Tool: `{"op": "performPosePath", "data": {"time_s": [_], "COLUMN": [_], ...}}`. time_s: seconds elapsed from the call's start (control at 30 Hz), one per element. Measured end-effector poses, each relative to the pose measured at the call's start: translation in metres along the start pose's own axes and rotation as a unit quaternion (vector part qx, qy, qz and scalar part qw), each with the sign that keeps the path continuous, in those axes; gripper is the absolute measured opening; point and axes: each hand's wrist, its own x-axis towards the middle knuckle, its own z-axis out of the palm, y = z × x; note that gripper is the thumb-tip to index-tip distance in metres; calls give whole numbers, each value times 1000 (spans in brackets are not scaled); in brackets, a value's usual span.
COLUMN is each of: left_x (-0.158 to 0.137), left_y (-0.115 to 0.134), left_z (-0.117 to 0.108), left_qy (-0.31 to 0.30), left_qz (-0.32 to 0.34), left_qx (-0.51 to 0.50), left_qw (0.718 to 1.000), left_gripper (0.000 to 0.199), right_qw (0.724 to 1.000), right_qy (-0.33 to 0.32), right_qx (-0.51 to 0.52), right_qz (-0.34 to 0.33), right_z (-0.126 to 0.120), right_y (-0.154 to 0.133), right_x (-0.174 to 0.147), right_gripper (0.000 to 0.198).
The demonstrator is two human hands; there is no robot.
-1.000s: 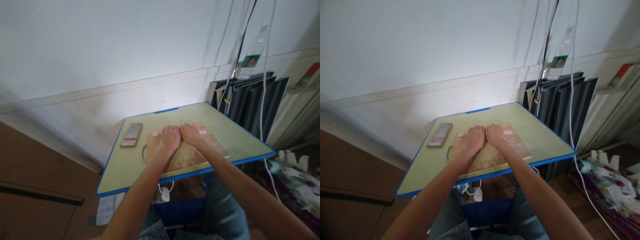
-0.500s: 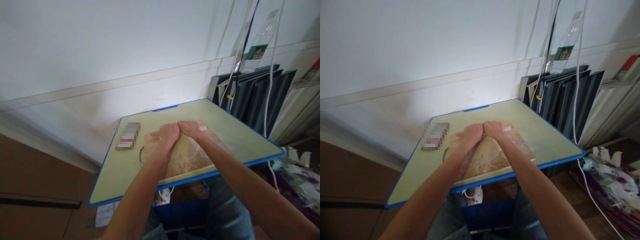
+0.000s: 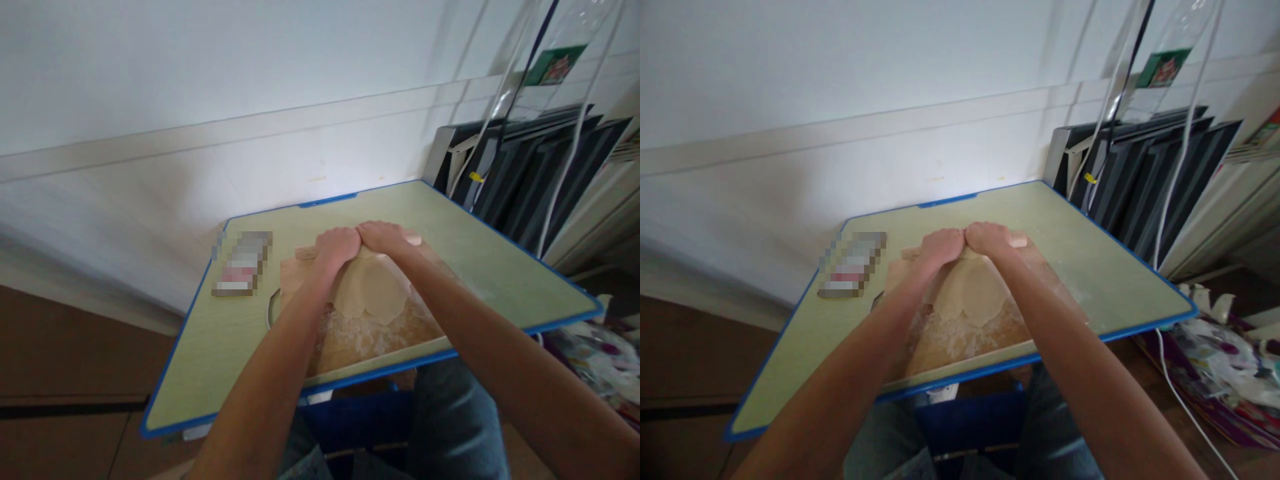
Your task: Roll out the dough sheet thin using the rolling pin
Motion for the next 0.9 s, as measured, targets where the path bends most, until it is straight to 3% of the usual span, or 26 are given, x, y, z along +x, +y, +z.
{"op": "performPosePath", "data": {"time_s": [0.47, 0.7, 0.9], "left_x": [29, 38, 30], "left_y": [-14, -13, -11], "left_z": [5, 3, 1], "left_qy": [-9, -39, -15], "left_qz": [26, -4, 4], "left_qx": [-16, -30, -23], "left_qw": [1000, 999, 1000], "left_gripper": [39, 40, 41], "right_qw": [999, 999, 999], "right_qy": [-5, -2, 12], "right_qx": [30, 32, 29], "right_qz": [-15, -24, -23], "right_z": [13, 13, 14], "right_y": [13, 13, 11], "right_x": [43, 49, 44], "right_gripper": [45, 41, 38]}}
